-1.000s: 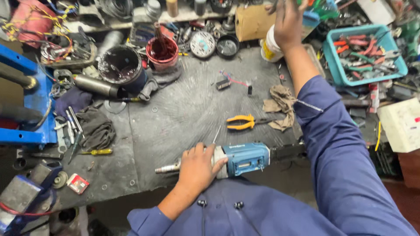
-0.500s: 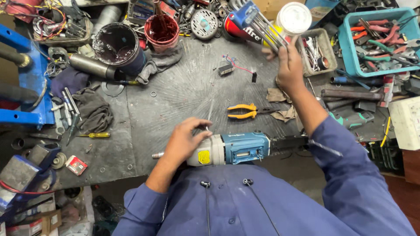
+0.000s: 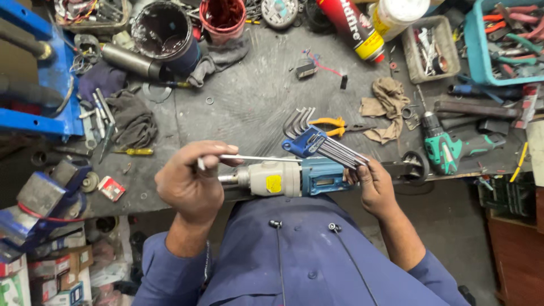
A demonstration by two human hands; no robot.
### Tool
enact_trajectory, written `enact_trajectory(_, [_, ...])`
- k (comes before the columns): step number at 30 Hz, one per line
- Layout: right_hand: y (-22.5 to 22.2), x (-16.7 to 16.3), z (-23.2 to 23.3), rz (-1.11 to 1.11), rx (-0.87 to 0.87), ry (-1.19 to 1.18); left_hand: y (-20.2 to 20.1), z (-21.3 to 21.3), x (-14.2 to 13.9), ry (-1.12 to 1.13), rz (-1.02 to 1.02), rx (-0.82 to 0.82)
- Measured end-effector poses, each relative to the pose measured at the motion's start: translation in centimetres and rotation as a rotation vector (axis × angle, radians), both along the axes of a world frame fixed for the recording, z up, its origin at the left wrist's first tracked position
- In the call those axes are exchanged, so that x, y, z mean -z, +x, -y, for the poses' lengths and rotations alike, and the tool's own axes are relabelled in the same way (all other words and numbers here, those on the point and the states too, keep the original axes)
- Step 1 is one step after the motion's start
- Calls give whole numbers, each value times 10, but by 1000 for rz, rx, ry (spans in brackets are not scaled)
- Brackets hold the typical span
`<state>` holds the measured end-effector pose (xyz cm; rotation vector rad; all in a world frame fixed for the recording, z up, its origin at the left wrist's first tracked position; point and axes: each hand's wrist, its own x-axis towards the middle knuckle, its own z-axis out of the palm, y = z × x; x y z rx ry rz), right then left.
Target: The person selects and uses various hand tools to disassemble and reassemble a blue and white impact wrench. They use pliers to remove a screw, apply a substance from a tube to the internal components, and then use pliers to strip and connect wires to the tool's terminals.
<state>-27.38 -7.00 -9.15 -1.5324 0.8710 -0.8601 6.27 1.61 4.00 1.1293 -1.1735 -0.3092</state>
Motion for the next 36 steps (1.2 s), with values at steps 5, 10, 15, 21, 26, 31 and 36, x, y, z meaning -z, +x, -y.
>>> enact_trajectory(5, [11,4,-24,85,-5,10,-4,-1,18,106,-274,-6])
enact_trajectory(10, [15,-2,-36,32,-4,-10,-1,-1,28,172,-153,28])
enact_trajectory(15, [13,-6,-42,-23,35,-29,3,-4,30,267,-188,83])
enact_trajectory(21, [6,-14,-41,-92,-14,-46,7,11,31,390,-122,114])
enact_trajectory(26, [10,-22,-36,-125,12,27,-35,17,37,525,217,-5])
enact_trajectory(31, [5,-33,-17,-179,-37,-68,-46,31,49,491,20,16])
enact_trajectory(36, [-6,-31,-1,-144,-171,-56,-57,52,64,384,-954,460])
